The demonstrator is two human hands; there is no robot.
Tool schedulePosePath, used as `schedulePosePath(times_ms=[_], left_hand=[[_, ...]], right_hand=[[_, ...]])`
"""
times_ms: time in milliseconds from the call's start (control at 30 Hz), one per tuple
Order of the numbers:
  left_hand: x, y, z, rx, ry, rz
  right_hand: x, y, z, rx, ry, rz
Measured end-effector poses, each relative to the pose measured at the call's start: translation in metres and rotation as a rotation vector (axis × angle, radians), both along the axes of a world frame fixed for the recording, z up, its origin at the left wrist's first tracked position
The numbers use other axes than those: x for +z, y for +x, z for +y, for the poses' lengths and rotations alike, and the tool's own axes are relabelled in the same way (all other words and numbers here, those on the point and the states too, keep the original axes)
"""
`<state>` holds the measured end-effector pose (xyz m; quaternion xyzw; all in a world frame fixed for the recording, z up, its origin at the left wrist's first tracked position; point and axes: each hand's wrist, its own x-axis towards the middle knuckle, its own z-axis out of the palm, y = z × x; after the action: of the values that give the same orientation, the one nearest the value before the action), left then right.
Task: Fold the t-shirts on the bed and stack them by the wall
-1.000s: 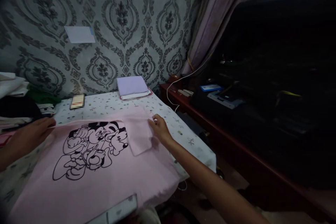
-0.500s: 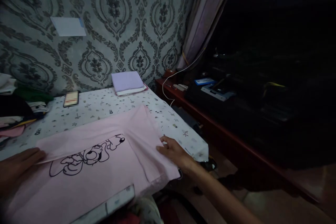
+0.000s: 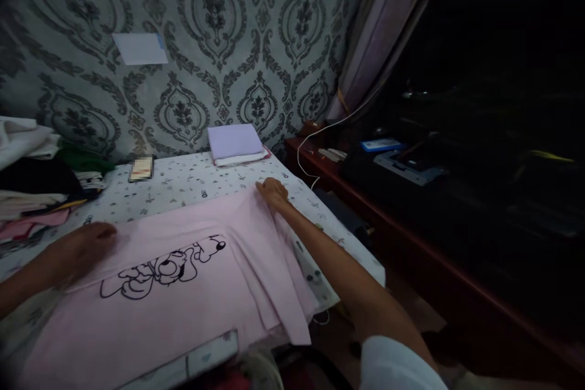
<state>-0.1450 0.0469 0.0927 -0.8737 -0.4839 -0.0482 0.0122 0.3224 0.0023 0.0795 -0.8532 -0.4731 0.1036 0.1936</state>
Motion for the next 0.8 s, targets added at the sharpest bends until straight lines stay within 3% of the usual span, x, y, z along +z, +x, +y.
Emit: schedulePosePath(times_ms=[100, 267, 500, 567, 667, 733, 800], left_hand=[[-0.007, 0.014, 0.015, 0.087, 0.058, 0.066], [-0.019, 0.01, 0.036, 0.178, 0.024, 0.169], [-0.009, 0.009, 0.037, 0.245, 0.09, 0.232], [-0.014, 0.022, 0.03, 0.25, 0.138, 0.161], [-0.029, 0.049, 0.016, 0.09, 0.077, 0.01], [-0.041, 0.062, 0.005, -0.07, -0.032, -0.034], [-0.051, 0.064, -0.003, -0.154, -0.111, -0.03]], right_hand=[[-0.015, 0.002, 0.02, -0.06, -0.013, -0.008], [-0.035, 0.011, 0.022, -0.116, 0.019, -0.058], [-0.032, 0.01, 0.015, -0.073, 0.055, -0.102], [-0.031, 0.001, 0.011, 0.021, 0.163, -0.138], [-0.037, -0.014, 0.005, 0.374, 0.336, -0.182], [-0.047, -0.018, 0.002, 0.607, 0.281, -0.187], [-0.059, -0.013, 0.0, 0.675, 0.156, -0.216]])
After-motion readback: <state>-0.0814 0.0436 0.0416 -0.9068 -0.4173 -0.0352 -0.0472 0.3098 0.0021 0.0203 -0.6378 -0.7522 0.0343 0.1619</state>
